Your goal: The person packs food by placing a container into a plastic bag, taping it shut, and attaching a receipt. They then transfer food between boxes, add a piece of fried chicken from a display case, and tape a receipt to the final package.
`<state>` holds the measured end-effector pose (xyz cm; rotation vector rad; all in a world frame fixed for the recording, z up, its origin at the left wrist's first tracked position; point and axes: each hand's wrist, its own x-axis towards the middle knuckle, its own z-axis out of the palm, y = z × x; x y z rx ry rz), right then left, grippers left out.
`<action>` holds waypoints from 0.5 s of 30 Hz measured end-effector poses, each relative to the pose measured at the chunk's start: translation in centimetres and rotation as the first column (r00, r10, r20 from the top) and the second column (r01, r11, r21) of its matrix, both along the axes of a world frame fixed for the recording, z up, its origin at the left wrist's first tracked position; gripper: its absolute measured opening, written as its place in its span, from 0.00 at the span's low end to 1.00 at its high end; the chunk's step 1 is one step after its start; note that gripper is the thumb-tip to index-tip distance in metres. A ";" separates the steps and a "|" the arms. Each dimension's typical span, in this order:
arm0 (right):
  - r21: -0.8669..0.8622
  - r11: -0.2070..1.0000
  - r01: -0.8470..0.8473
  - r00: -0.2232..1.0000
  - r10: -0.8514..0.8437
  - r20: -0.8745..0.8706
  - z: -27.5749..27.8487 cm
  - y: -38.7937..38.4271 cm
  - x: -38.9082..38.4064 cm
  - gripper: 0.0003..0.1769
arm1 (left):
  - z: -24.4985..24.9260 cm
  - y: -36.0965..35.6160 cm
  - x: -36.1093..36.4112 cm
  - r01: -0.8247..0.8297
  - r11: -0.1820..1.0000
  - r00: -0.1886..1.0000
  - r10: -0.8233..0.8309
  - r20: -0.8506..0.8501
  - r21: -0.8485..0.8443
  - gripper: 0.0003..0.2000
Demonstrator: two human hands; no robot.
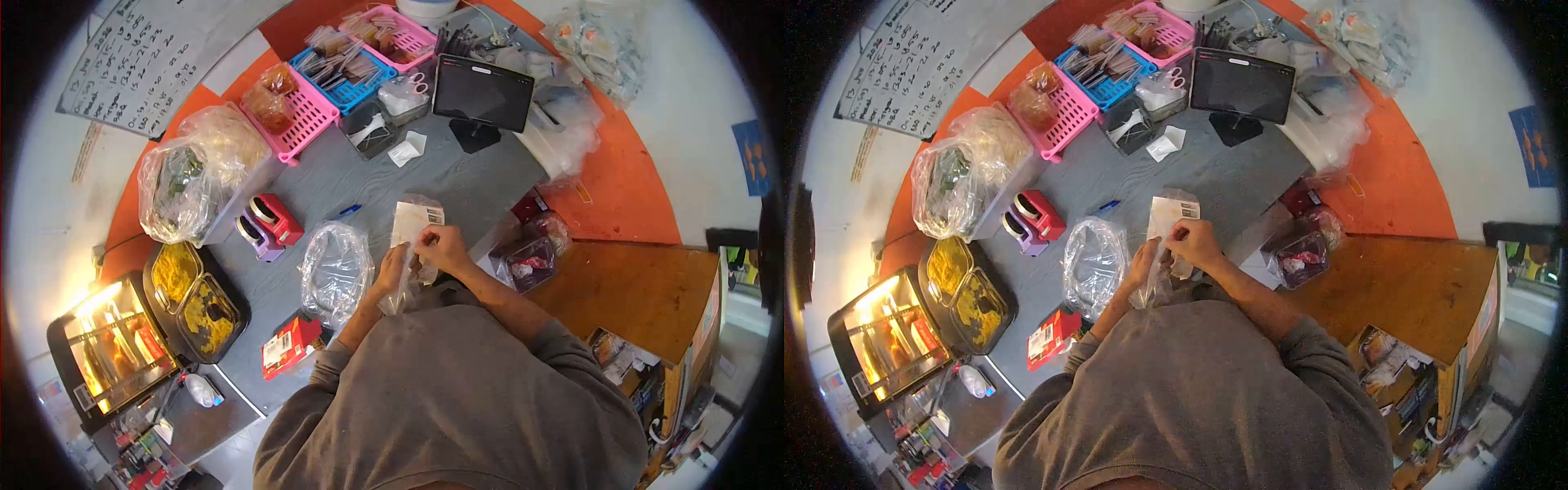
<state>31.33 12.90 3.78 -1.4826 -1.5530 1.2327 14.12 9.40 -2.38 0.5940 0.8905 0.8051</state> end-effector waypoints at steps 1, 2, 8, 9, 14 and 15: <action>-0.001 1.000 -0.012 1.000 0.012 0.001 -0.4 0.2 0.1 0.10 | -0.7 0.2 0.0 0.021 0.999 0.996 -0.017 0.087 -0.036 0.18; 0.003 1.000 -0.011 1.000 0.011 -0.020 -0.7 0.3 0.2 0.09 | -1.2 0.2 0.0 0.047 0.996 0.984 -0.035 0.175 -0.069 0.19; 0.061 0.997 -0.050 0.998 0.048 0.033 0.0 1.3 0.3 0.08 | -1.9 0.2 0.8 -0.049 0.997 0.999 0.050 -0.012 0.053 0.18; 0.046 0.995 -0.087 0.995 0.085 0.047 -0.2 1.6 0.2 0.09 | -0.9 0.3 0.7 -0.059 0.997 0.998 0.060 -0.010 0.054 0.18; 0.159 0.851 -0.500 0.802 0.386 0.456 2.3 4.4 1.0 0.10 | 2.7 0.8 -0.3 0.117 0.954 0.903 0.014 -0.430 0.276 0.20; 0.217 0.772 -0.597 0.726 0.405 0.555 2.4 4.8 0.9 0.10 | 2.0 0.8 -0.5 0.140 0.939 0.885 0.024 -0.465 0.315 0.20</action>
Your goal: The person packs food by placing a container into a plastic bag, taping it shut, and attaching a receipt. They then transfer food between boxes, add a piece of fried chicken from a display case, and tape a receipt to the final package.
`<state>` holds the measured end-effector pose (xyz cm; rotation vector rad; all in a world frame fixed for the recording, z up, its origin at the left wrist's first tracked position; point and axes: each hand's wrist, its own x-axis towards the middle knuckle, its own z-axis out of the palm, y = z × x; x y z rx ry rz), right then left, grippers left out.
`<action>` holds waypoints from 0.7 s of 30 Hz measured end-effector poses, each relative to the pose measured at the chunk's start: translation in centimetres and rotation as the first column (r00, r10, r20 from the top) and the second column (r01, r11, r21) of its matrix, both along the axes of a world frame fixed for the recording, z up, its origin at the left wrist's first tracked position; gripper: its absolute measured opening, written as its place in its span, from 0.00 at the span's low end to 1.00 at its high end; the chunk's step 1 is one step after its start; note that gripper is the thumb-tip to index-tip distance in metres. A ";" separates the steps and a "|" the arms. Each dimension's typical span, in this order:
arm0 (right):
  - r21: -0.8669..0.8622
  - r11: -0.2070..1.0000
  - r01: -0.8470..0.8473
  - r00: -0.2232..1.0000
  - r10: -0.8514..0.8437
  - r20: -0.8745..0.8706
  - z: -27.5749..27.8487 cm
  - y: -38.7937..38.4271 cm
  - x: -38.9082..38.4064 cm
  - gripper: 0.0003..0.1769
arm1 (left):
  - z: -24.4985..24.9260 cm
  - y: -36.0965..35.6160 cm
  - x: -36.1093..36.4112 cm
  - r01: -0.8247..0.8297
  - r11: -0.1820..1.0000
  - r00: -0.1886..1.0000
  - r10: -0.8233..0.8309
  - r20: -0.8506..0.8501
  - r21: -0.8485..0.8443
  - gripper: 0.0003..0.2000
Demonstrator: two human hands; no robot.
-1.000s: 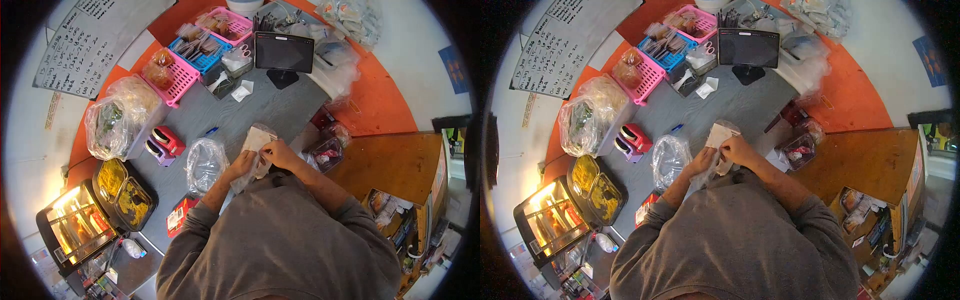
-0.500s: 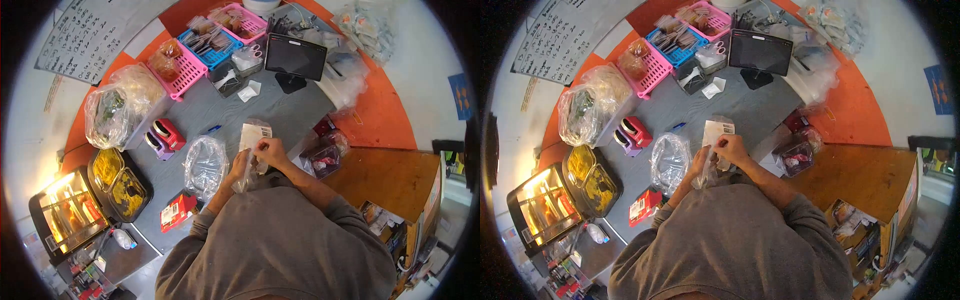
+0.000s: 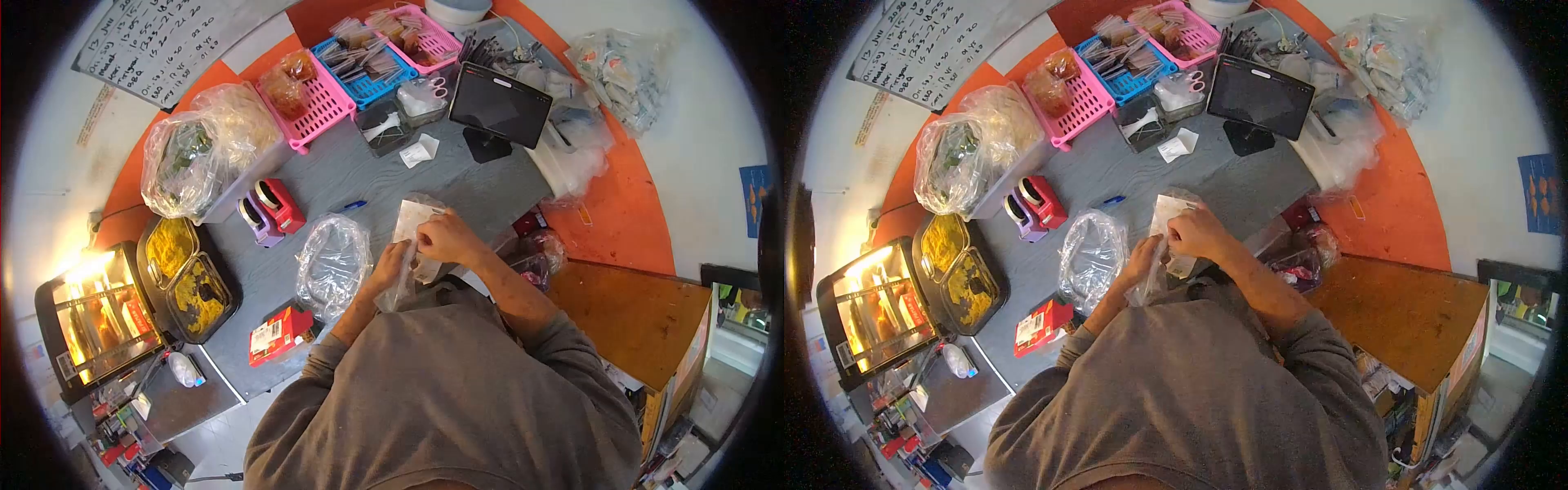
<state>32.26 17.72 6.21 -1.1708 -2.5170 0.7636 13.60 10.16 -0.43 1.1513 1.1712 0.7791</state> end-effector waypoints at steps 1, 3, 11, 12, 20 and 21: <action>0.004 1.000 -0.005 1.000 0.005 0.001 0.2 0.0 -0.1 0.10 | -3.0 0.0 -0.4 -0.011 0.999 0.994 0.014 0.111 -0.032 0.20; 0.114 0.980 0.161 0.985 -0.151 -0.088 0.5 -0.7 -0.7 0.09 | -3.5 0.3 -0.5 -0.027 0.998 0.974 0.040 0.224 -0.062 0.20; -0.425 0.721 0.547 0.607 -0.692 -0.392 -2.7 -3.9 -1.8 0.09 | 0.8 0.3 0.7 -0.055 0.881 0.865 0.277 0.418 -0.469 0.23; -0.325 0.777 0.539 0.695 -0.628 -0.350 -1.7 -3.3 -1.4 0.08 | 3.0 0.4 0.7 -0.093 0.881 0.896 0.278 0.348 -0.465 0.24; -0.191 0.803 0.565 0.801 -0.589 -0.107 -7.1 5.2 9.0 0.15 | 5.3 -1.8 -1.2 -0.126 0.947 0.949 0.202 0.244 -0.295 0.25; -0.155 0.847 0.508 0.861 -0.504 0.069 -8.2 6.4 10.3 0.16 | 5.0 -2.4 -1.2 -0.132 0.988 0.988 0.137 0.066 -0.074 0.23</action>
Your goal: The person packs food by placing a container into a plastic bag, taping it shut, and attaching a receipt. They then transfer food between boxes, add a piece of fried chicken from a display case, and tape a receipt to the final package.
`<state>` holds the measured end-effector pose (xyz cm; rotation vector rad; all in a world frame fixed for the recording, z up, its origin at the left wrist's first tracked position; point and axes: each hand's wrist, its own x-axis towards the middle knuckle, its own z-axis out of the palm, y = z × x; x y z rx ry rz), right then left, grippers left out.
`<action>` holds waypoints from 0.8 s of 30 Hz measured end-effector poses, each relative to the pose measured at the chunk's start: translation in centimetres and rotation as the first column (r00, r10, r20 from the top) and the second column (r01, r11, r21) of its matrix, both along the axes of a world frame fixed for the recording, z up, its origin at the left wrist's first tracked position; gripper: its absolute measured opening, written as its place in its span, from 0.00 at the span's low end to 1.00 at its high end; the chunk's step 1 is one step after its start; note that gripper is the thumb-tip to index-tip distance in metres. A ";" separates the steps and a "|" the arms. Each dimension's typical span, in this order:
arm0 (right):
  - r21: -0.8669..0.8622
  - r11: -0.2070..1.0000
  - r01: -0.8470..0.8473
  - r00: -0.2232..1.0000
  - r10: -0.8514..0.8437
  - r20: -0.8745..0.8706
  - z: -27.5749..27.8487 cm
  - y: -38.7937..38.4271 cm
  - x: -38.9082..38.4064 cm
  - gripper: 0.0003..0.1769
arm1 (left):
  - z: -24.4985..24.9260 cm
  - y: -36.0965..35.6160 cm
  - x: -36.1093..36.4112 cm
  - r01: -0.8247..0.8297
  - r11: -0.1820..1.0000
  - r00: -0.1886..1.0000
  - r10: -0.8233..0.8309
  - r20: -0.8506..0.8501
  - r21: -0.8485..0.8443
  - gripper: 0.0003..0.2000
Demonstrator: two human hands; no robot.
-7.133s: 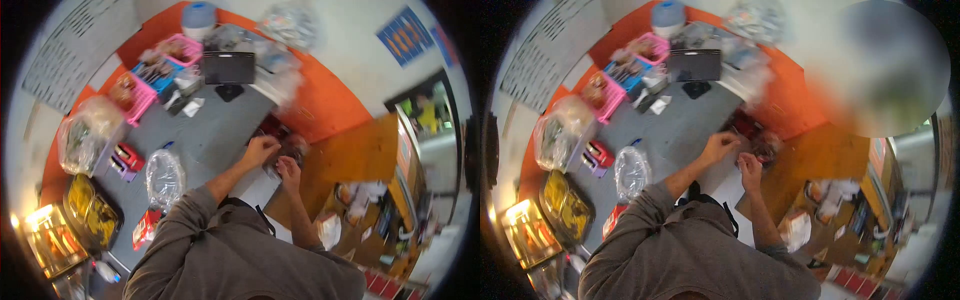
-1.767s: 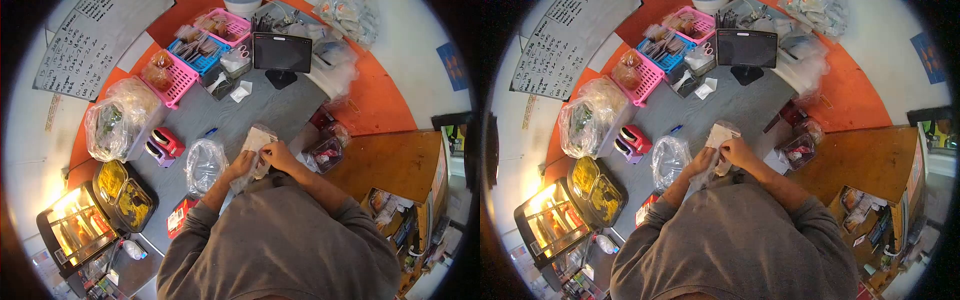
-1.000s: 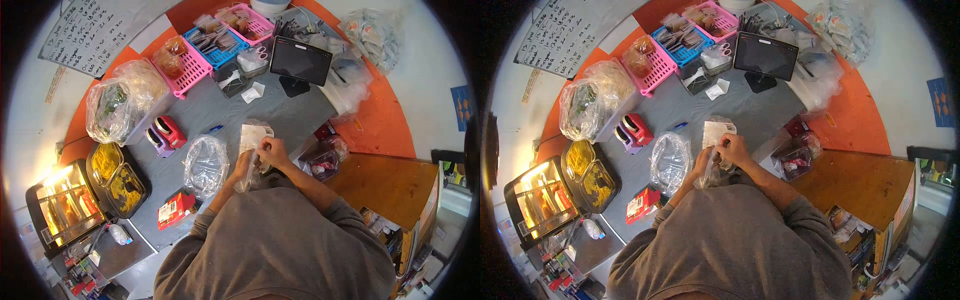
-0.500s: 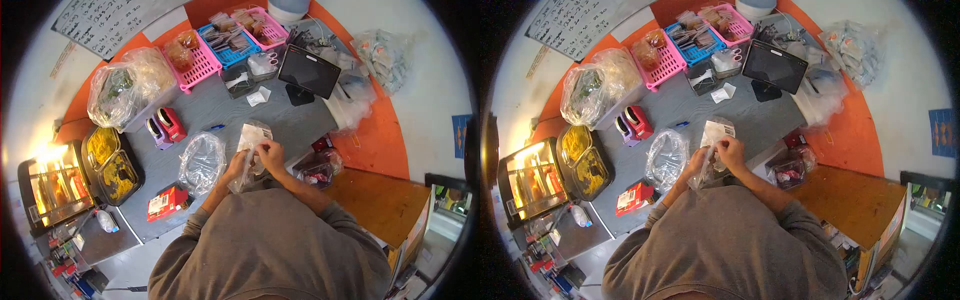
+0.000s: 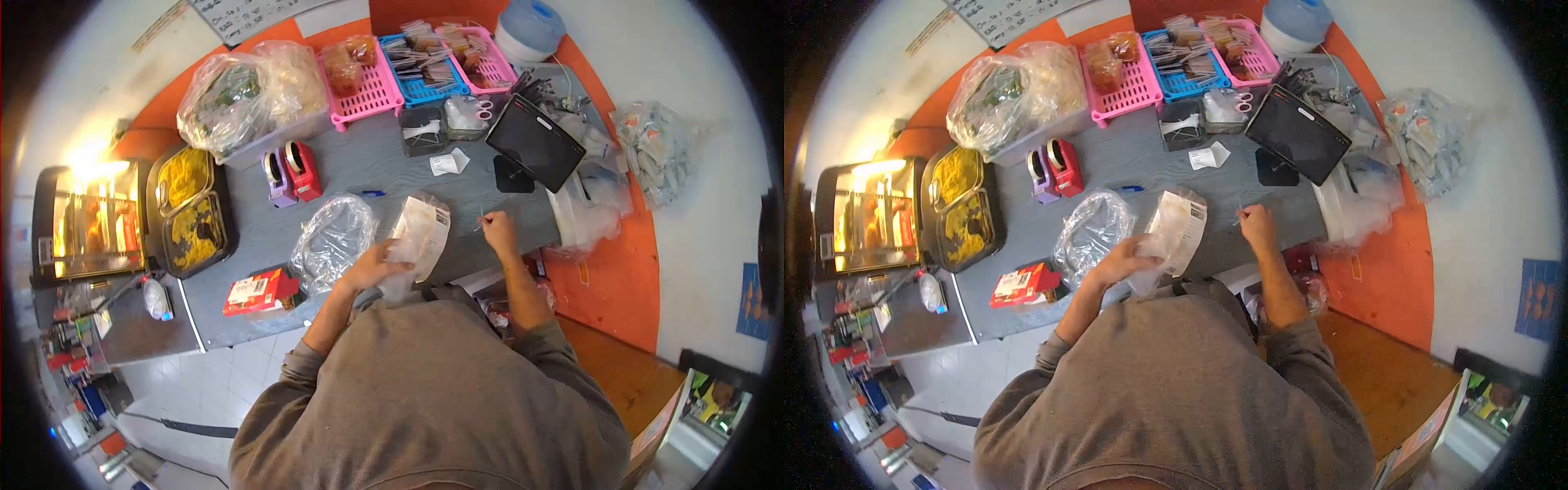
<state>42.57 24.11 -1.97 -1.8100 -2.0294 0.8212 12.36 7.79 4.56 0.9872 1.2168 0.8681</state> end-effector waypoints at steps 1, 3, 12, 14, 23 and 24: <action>-0.070 0.993 -0.100 0.980 0.110 0.164 -0.2 0.7 0.4 0.17 | 2.4 0.1 -0.6 -0.012 1.000 0.992 0.010 -0.125 -0.016 0.22; -0.050 0.993 -0.105 0.931 0.115 0.345 -0.2 1.4 0.3 0.17 | 4.9 0.8 -1.5 -0.054 0.994 0.946 0.021 -0.324 -0.094 0.23; 0.233 0.749 -0.620 0.576 0.637 -0.512 11.9 -4.4 -12.7 0.24 | 3.2 -0.8 1.0 -0.475 0.875 0.877 0.480 0.031 -0.097 0.36; 0.082 0.658 -0.749 0.586 0.715 -0.380 12.5 -2.8 -13.0 0.23 | 6.2 -2.8 -0.1 -0.421 0.905 0.901 0.408 -0.147 -0.068 0.30; -0.739 0.324 -0.591 0.469 -0.607 -0.641 10.0 -1.0 -8.0 0.12 | 6.1 -8.6 -2.2 -0.420 0.901 0.809 0.317 -0.495 -0.109 0.14; -0.732 0.311 -0.606 0.416 -0.660 -0.625 9.0 -1.1 -7.9 0.12 | 5.8 -8.6 -1.6 -0.432 0.895 0.805 0.329 -0.494 -0.108 0.14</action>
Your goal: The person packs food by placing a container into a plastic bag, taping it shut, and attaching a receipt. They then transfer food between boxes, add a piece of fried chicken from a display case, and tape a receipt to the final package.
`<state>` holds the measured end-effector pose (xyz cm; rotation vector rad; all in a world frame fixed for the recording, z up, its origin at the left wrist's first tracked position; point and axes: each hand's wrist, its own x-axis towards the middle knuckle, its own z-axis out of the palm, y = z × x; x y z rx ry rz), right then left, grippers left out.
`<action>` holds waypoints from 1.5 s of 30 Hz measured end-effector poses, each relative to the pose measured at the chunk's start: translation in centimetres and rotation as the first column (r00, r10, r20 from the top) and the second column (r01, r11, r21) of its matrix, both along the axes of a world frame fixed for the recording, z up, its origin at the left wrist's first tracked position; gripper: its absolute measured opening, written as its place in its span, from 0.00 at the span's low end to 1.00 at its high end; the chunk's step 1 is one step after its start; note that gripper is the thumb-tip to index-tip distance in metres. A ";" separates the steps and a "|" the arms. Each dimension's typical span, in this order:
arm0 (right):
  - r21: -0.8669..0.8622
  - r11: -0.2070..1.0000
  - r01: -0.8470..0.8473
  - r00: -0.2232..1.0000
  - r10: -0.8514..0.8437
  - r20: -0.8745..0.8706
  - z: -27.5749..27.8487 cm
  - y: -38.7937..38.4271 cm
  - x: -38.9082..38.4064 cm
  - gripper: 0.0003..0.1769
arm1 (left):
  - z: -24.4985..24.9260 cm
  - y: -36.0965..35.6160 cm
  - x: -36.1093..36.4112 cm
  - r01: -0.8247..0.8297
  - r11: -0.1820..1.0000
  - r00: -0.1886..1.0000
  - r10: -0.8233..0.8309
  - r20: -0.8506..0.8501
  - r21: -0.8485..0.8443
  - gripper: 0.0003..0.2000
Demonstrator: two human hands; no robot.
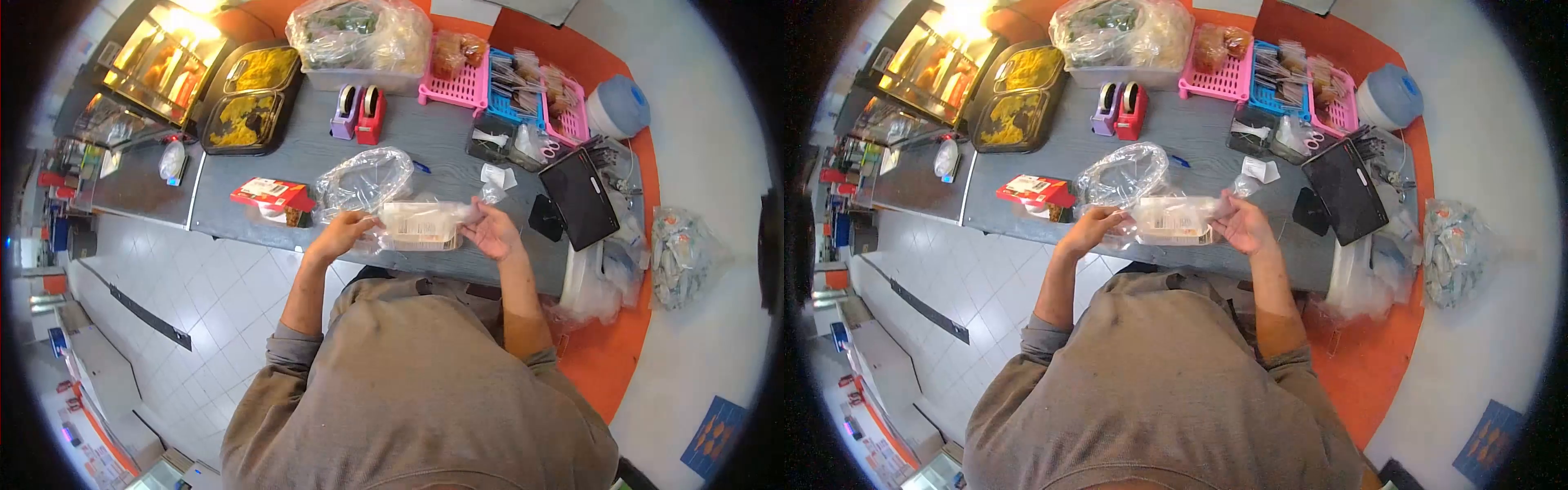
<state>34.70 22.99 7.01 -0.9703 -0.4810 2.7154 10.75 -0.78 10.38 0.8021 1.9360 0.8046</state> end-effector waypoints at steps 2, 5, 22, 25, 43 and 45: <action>-0.053 0.998 0.032 0.999 -0.034 -0.040 -2.1 -0.1 0.4 0.12 | -1.3 0.1 1.3 -0.416 0.900 0.610 0.172 0.773 0.128 0.14; -0.174 0.982 -0.069 0.987 0.042 -0.155 -3.3 -0.1 0.7 0.12 | -7.7 0.1 0.2 -0.620 0.779 0.263 0.093 0.960 0.094 0.16; 0.406 0.816 -0.410 0.912 0.360 0.197 -3.0 0.3 5.1 0.16 | -7.6 4.1 -1.2 -0.665 0.746 0.145 0.180 0.973 -0.039 0.10; 0.673 0.378 -0.636 0.772 0.320 0.549 -3.4 1.6 4.5 0.13 | -12.1 5.8 -3.0 -0.553 0.824 -0.122 -0.221 0.968 0.118 0.11; 0.512 0.821 -0.252 0.843 -0.074 0.534 -6.7 4.3 6.1 0.20 | -16.2 6.7 -3.5 -0.351 0.932 -0.099 -0.138 0.985 0.095 0.17; 0.399 0.907 -0.132 0.872 -0.085 0.482 -9.9 6.1 6.7 0.21 | -15.1 7.3 -2.6 -0.285 0.950 0.339 -0.024 0.941 0.127 0.17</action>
